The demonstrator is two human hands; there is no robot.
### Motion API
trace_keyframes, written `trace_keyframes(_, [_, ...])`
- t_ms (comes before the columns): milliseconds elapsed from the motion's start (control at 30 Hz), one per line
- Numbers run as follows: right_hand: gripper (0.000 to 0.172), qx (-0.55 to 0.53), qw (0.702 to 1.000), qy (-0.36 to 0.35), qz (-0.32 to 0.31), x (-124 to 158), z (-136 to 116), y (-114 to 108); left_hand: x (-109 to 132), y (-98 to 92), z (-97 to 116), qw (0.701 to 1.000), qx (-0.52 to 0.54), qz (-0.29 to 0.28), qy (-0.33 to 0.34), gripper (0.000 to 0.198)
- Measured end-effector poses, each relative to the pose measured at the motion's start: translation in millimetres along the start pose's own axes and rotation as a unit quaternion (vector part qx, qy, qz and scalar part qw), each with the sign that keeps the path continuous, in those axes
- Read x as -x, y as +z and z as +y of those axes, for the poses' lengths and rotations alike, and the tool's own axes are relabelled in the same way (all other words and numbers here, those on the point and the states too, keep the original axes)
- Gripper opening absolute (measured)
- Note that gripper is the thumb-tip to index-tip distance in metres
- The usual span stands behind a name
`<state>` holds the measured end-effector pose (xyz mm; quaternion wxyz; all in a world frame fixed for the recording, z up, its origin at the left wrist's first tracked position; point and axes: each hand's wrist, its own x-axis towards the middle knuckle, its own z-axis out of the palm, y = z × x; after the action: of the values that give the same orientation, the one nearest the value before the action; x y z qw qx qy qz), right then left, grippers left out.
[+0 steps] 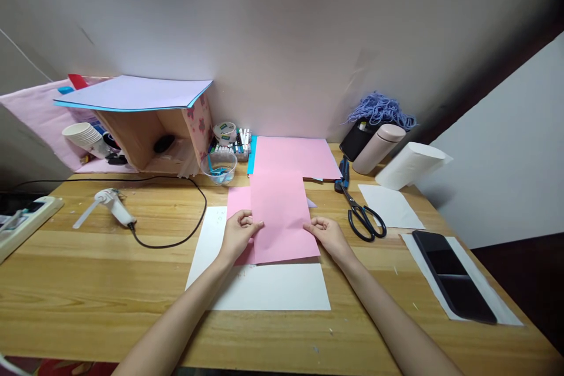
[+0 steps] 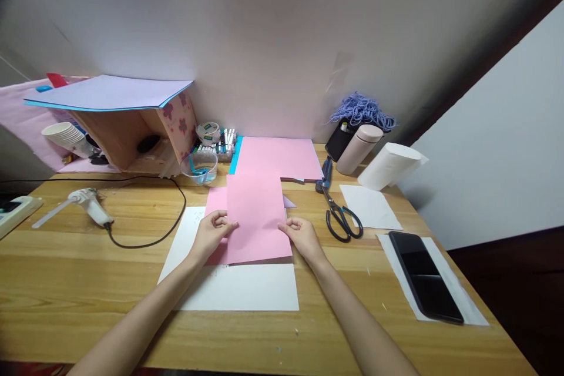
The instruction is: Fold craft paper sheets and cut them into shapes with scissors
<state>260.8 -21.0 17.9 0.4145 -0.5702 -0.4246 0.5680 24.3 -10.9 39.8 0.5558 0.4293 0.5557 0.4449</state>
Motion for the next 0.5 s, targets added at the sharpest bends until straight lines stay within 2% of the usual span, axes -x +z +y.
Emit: trace_keyframes(500, [0.034, -0.003, 1.0, -0.001, -0.009, 4.1, -1.3, -1.3, 3.8, 1.0, 3.2, 0.999, -0.026, 0.028, -0.004, 0.05])
